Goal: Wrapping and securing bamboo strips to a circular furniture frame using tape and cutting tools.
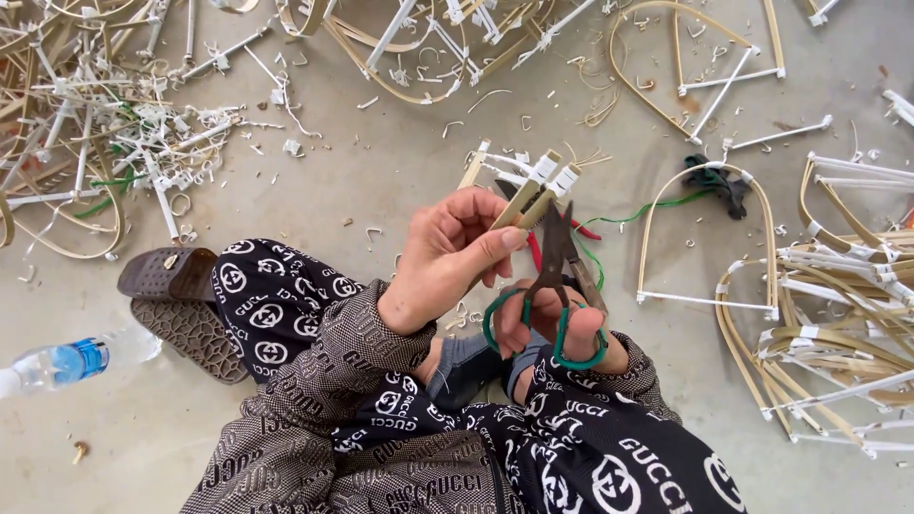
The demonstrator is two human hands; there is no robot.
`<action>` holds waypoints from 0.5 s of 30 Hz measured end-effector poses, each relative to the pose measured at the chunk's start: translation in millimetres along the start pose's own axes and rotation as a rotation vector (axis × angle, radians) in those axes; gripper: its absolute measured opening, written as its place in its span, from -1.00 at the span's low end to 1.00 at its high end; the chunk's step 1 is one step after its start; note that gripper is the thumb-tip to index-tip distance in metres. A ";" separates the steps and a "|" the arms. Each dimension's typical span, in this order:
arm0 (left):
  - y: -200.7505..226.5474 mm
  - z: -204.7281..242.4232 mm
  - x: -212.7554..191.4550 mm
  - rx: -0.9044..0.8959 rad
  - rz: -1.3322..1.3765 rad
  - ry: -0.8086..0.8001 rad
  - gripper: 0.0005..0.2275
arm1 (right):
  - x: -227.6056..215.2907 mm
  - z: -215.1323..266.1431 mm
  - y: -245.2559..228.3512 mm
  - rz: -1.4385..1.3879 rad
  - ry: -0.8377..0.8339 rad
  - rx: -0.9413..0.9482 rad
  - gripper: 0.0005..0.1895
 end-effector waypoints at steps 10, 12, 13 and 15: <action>-14.4 6.4 15.7 0.024 -0.051 -0.017 -0.85 | -6.3 11.1 16.1 -0.102 0.205 -0.192 -0.14; -22.2 8.9 13.5 0.018 -0.054 -0.024 -0.85 | -27.5 27.8 30.9 -0.062 0.274 -0.203 -0.14; -28.3 9.9 9.2 0.007 -0.101 -0.043 -0.87 | -51.2 46.2 48.0 -0.135 0.313 -0.255 -0.19; -42.5 13.8 -1.7 -0.009 -0.146 -0.061 -0.89 | -80.0 67.4 67.1 -0.210 0.355 -0.305 -0.23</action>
Point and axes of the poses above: each hand's wrist, its own z-axis away from the middle knuckle, its own x-axis out of the palm, y = z × x, the point moved 1 cm from there along -z, towards the middle knuckle, and after that the axes turned 8 degrees about -x, right-handed, at the moved point
